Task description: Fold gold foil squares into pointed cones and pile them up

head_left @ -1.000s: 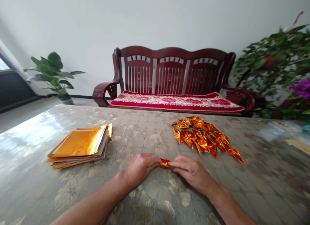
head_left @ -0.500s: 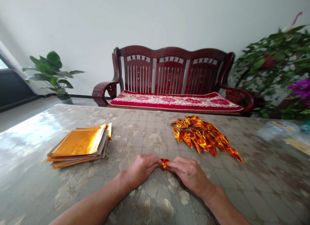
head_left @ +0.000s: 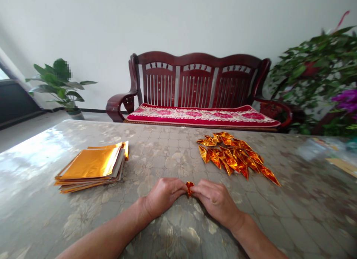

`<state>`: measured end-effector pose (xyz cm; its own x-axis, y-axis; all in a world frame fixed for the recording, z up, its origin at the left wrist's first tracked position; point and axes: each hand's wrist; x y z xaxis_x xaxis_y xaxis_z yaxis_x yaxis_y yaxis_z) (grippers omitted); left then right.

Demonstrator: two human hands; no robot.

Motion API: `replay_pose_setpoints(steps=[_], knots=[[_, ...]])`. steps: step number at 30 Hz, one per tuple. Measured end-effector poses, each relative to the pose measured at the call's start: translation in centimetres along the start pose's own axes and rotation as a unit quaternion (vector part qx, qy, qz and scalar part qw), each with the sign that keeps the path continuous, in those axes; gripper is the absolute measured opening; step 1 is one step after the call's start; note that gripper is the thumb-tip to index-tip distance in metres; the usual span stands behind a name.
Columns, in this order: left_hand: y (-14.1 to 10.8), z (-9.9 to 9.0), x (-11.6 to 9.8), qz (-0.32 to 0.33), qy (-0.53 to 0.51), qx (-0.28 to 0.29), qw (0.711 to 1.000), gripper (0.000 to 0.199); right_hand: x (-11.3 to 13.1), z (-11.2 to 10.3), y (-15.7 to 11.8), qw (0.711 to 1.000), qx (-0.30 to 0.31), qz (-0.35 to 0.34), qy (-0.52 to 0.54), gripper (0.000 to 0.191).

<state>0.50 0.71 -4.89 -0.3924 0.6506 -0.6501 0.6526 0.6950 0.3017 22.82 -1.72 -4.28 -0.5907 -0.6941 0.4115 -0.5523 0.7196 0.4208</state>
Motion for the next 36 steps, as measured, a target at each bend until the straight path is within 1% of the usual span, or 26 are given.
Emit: replay_pose_setpoints(steps=[6, 12, 17, 24, 27, 31, 36], knots=[[0.04, 0.02, 0.04, 0.007, 0.0, -0.001, 1.0, 0.018, 0.19, 0.26, 0.15, 1.0, -0.013, 0.007, 0.012, 0.015], [0.05, -0.07, -0.16, 0.017, 0.004, 0.004, 1.0, 0.021, 0.11, 0.47, 0.15, 1.0, -0.025, 0.002, 0.012, 0.014], [-0.01, -0.15, -0.2, 0.034, 0.019, 0.014, 0.999, 0.024, 0.32, 0.51, 0.19, 0.999, -0.032, -0.011, 0.015, 0.016], [-0.04, -0.19, -0.33, 0.042, 0.043, 0.028, 0.998, 0.027, 0.64, 0.48, 0.45, 0.999, -0.025, -0.022, 0.028, 0.021], [-0.04, -0.15, -0.37, 0.06, 0.06, 0.034, 0.996, 0.028, 0.78, 0.43, 0.53, 0.999, -0.024, -0.033, 0.031, 0.022], [0.08, 0.04, -0.25, 0.088, 0.082, 0.024, 0.992, 0.029, 0.93, 0.46, 0.7, 0.998, -0.023, -0.043, 0.037, 0.027], [0.21, 0.23, -0.09, 0.082, 0.084, 0.015, 0.993, 0.028, 0.86, 0.53, 0.92, 0.998, -0.032, -0.029, 0.039, 0.025]])
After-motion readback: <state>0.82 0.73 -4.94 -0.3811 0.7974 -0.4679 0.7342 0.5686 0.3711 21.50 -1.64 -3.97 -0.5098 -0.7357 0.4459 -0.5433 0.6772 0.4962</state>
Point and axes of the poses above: each hand's wrist, its own y-axis towards the middle knuckle, its own z-axis out of the palm, x = y × z, and after that the axes turned 5 degrees about x, right-handed
